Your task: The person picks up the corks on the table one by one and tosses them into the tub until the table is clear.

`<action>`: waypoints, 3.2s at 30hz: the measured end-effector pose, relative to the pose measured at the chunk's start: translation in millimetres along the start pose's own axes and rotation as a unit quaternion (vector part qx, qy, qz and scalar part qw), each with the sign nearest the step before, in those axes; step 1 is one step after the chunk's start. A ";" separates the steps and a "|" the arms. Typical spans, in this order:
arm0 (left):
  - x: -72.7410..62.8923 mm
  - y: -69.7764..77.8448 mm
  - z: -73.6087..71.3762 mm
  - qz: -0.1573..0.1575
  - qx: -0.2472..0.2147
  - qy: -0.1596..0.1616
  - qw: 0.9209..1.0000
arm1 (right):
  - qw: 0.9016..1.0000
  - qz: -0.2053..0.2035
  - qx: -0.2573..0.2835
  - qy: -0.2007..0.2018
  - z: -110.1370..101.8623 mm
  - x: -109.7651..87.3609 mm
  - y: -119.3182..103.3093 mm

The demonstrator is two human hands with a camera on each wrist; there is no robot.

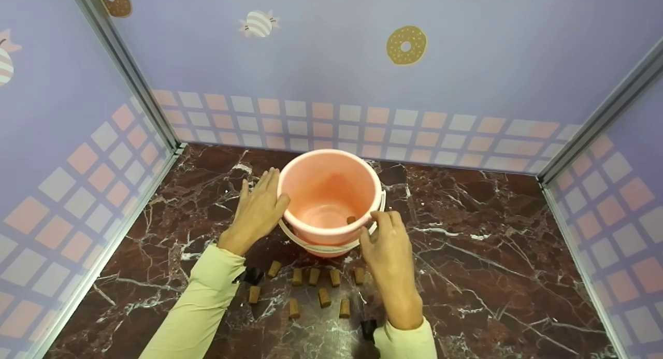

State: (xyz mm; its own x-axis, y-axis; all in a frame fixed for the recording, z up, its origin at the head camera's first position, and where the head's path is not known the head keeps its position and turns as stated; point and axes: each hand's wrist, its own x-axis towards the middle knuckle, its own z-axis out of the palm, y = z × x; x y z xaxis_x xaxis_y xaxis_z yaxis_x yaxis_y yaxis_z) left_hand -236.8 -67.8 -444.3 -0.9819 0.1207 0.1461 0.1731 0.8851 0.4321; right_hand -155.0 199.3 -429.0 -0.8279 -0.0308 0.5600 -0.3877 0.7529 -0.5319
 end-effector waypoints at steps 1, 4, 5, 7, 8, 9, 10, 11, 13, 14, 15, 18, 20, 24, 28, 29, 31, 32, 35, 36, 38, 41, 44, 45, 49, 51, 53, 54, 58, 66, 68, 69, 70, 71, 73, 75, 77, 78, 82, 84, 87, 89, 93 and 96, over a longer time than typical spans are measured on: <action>0.0 0.2 -0.1 0.000 0.000 0.001 1.000 | 1.000 0.004 0.001 -0.001 -0.2 -1.0 0.7; 0.1 0.5 -0.4 -0.001 0.001 -0.001 1.000 | 1.000 0.012 0.000 -0.001 -0.4 -3.9 2.7; 0.1 0.5 -0.4 -0.002 0.002 -0.002 1.000 | 1.000 0.014 0.001 -0.001 -0.3 -5.1 3.3; 0.1 0.5 -0.4 -0.003 0.003 -0.003 1.000 | 1.000 0.014 -0.001 -0.001 0.1 -7.1 4.6; 0.1 0.5 -0.3 -0.003 0.003 -0.004 1.000 | 1.000 0.015 -0.001 -0.001 0.3 -8.1 5.2; 0.1 0.5 -0.1 -0.003 0.003 -0.005 1.000 | 1.000 0.015 -0.002 0.000 0.6 -9.0 5.7; 0.2 0.5 0.0 -0.003 0.003 -0.005 1.000 | 1.000 0.017 -0.002 -0.001 0.8 -10.1 5.9; 0.2 0.5 0.1 -0.003 0.002 -0.004 1.000 | 1.000 0.017 -0.002 -0.001 1.2 -11.0 6.3; 0.4 0.4 0.4 -0.003 0.001 -0.003 1.000 | 1.000 0.019 -0.001 -0.002 1.9 -12.4 6.9; 0.5 0.3 0.4 -0.003 0.000 -0.002 1.000 | 1.000 0.020 -0.002 -0.002 2.3 -13.1 7.2; 0.6 0.2 0.5 -0.004 -0.002 -0.003 1.000 | 1.000 0.023 -0.002 -0.003 2.7 -13.9 7.3; 1.0 -0.2 0.5 -0.005 -0.004 -0.007 1.000 | 0.999 0.032 -0.003 -0.009 3.7 -16.0 8.2; 1.1 -0.6 0.7 -0.006 -0.006 -0.008 1.000 | 0.999 0.037 -0.005 -0.013 4.0 -17.6 9.2; 1.0 -1.3 1.0 -0.005 -0.006 -0.002 1.000 | 0.999 0.034 -0.010 -0.015 4.9 -19.9 12.8; 0.8 -1.5 1.5 -0.001 -0.004 0.001 1.000 | 1.000 0.025 -0.014 -0.011 6.3 -22.4 17.3; 0.8 -1.4 1.6 -0.001 -0.005 0.002 1.000 | 1.000 0.024 -0.014 -0.011 6.7 -23.0 18.3; 1.0 -1.4 1.9 -0.002 -0.004 0.001 1.000 | 0.999 0.028 -0.015 -0.013 7.4 -24.4 20.4; 1.3 -1.4 2.2 -0.002 -0.003 0.000 1.000 | 0.999 0.031 -0.016 -0.015 7.8 -25.0 21.5; 1.8 -1.0 1.7 -0.002 -0.001 -0.001 1.000 | 0.999 0.036 -0.017 -0.020 9.4 -26.1 24.0; 1.9 -0.7 1.4 -0.002 -0.001 -0.002 1.000 | 0.999 0.036 -0.017 -0.021 10.2 -26.5 25.0; 1.9 -0.4 0.9 -0.002 0.000 -0.003 1.000 | 0.999 0.034 -0.017 -0.022 12.0 -27.4 26.8; 1.8 0.0 0.7 -0.003 -0.002 -0.004 1.000 | 0.999 0.035 -0.015 -0.028 15.2 -29.3 29.9; 1.6 0.0 1.0 -0.003 0.000 -0.002 1.000 | 0.998 0.045 -0.011 -0.039 18.3 -30.9 32.9; 1.6 0.0 1.1 -0.004 0.000 -0.002 1.000 | 0.998 0.050 -0.010 -0.042 19.5 -31.5 34.0; 1.1 0.0 1.2 -0.004 0.001 -0.001 1.000 | 0.997 0.061 -0.004 -0.050 24.9 -33.8 38.6; 1.1 -0.1 1.4 -0.003 0.001 0.001 1.000 | 0.997 0.061 -0.004 -0.053 27.8 -35.2 40.5; 1.0 -0.4 1.5 -0.003 0.002 0.001 1.000 | 0.996 0.063 -0.006 -0.055 30.4 -36.4 41.8; 1.0 -0.6 1.5 -0.002 0.002 0.001 1.000 | 0.996 0.064 -0.007 -0.057 31.6 -36.9 42.4; 0.7 -0.8 1.1 -0.003 0.000 -0.002 1.000 | 0.995 0.072 -0.012 -0.068 35.4 -38.4 44.1; 0.8 -0.4 1.3 -0.003 0.002 -0.001 1.000 | 0.994 0.080 -0.010 -0.080 46.5 -41.0 51.5; 0.7 -0.5 1.7 -0.003 -0.001 -0.001 1.000 | 0.992 0.086 -0.010 -0.087 50.0 -42.2 53.9; 0.6 -0.6 2.0 -0.003 -0.002 -0.001 1.000 | 0.992 0.089 -0.010 -0.090 51.5 -42.9 54.8; 0.4 -0.6 2.1 -0.003 -0.003 -0.002 1.000 | 0.991 0.092 -0.009 -0.094 53.1 -43.6 55.7; 0.2 -0.6 2.2 -0.003 -0.003 -0.001 1.000 | 0.990 0.096 -0.009 -0.098 54.5 -44.3 56.7; 0.0 -0.6 2.3 -0.002 -0.003 0.000 1.000 | 0.989 0.104 -0.012 -0.106 56.8 -45.5 58.1; -0.3 -0.6 2.1 -0.002 -0.001 0.002 1.000 | 0.988 0.106 -0.016 -0.112 58.9 -46.3 59.7; -0.1 -0.4 1.7 -0.001 0.001 0.005 1.000 | 0.987 0.107 -0.021 -0.118 61.1 -46.9 61.9; 0.2 -0.4 1.6 -0.001 0.001 0.005 1.000 | 0.987 0.106 -0.023 -0.120 62.1 -47.1 62.8; 1.2 0.0 1.2 0.000 0.000 0.004 1.000 | 0.986 0.105 -0.027 -0.126 66.1 -48.1 65.7; 1.4 0.0 1.2 0.000 -0.001 0.005 1.000 | 0.985 0.110 -0.025 -0.129 67.7 -48.5 66.3; 1.2 0.0 1.2 0.001 -0.001 0.007 1.000 | 0.984 0.119 -0.023 -0.133 69.2 -48.6 66.4; 1.0 -0.1 1.1 0.002 -0.002 0.009 1.000 | 0.983 0.123 -0.022 -0.134 70.4 -48.3 66.8; 0.9 -0.1 0.8 0.001 -0.005 0.008 1.000 | 0.982 0.125 -0.022 -0.139 72.7 -48.9 67.9; 1.0 0.2 0.2 0.000 -0.007 0.003 1.000 | 0.980 0.130 -0.018 -0.147 74.1 -50.0 69.2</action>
State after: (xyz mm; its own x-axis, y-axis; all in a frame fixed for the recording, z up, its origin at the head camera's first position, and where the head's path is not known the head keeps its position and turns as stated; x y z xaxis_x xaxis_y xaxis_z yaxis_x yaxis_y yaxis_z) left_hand -237.7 -67.4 -444.3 -0.9814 0.1182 0.1513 0.1744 0.8787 0.4445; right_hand -170.4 204.2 -540.8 -0.9800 -0.0189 0.1983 -0.1377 0.7835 -0.6059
